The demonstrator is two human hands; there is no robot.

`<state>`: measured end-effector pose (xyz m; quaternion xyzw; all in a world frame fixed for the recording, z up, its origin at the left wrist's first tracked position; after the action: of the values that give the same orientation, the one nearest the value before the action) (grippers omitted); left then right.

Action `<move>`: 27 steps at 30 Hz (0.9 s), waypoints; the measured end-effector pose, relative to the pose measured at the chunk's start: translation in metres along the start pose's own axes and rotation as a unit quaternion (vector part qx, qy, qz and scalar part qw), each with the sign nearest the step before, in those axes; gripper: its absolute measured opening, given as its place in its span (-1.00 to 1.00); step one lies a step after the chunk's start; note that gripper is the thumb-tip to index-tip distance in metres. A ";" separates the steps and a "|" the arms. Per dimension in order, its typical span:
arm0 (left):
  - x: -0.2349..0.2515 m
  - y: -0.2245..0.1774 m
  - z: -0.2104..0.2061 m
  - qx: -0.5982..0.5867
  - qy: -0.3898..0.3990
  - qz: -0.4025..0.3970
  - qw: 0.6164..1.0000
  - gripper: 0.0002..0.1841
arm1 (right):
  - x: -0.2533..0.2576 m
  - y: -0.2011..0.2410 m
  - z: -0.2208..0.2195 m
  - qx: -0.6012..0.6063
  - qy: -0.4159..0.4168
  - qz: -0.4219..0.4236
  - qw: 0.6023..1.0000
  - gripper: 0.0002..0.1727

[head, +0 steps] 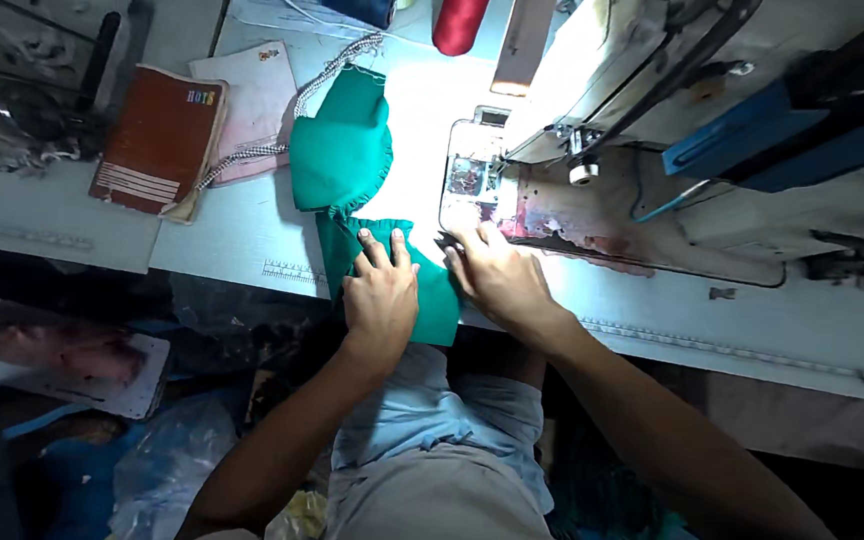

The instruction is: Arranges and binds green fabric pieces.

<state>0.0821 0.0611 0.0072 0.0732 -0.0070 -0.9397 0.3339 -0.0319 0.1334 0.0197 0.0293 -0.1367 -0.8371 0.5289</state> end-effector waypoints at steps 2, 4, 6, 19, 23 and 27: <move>0.001 0.002 0.001 -0.002 0.004 0.005 1.000 -0.35 | 0.018 0.009 -0.008 0.010 -0.015 0.026 0.999 -0.65; 0.002 0.003 0.002 -0.005 0.014 0.009 1.000 -0.34 | 0.026 0.011 -0.012 0.018 -0.022 0.050 0.998 -0.70; 0.001 0.005 0.002 -0.006 0.019 0.008 1.000 -0.35 | 0.026 0.007 -0.010 0.020 -0.022 0.048 0.998 -0.75; -0.091 -0.020 0.025 -0.302 0.034 -0.372 0.877 -0.44 | -0.064 -0.084 0.013 0.141 -0.142 -0.110 0.974 -0.51; -0.032 -0.025 -0.011 -0.210 -0.087 -0.342 0.912 -0.39 | -0.067 -0.076 0.014 0.142 -0.161 -0.082 0.973 -0.53; -0.004 -0.036 -0.027 -0.131 -0.033 -0.321 0.937 -0.03 | -0.071 -0.088 0.010 0.048 -0.182 -0.125 0.974 -0.58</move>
<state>0.0664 0.0921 -0.0215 -0.0038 0.1290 -0.9914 0.0202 -0.0795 0.2347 -0.0002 -0.0816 -0.2657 -0.8803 0.3844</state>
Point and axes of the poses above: each hand's wrist, its own x-axis towards the middle knuckle, its own z-axis out of the back of the hand, y = z × x, the point moved 8 cm from there along x, towards the middle knuckle, and after that the axes turned 4 degrees about -z, right-handed, at the moved point
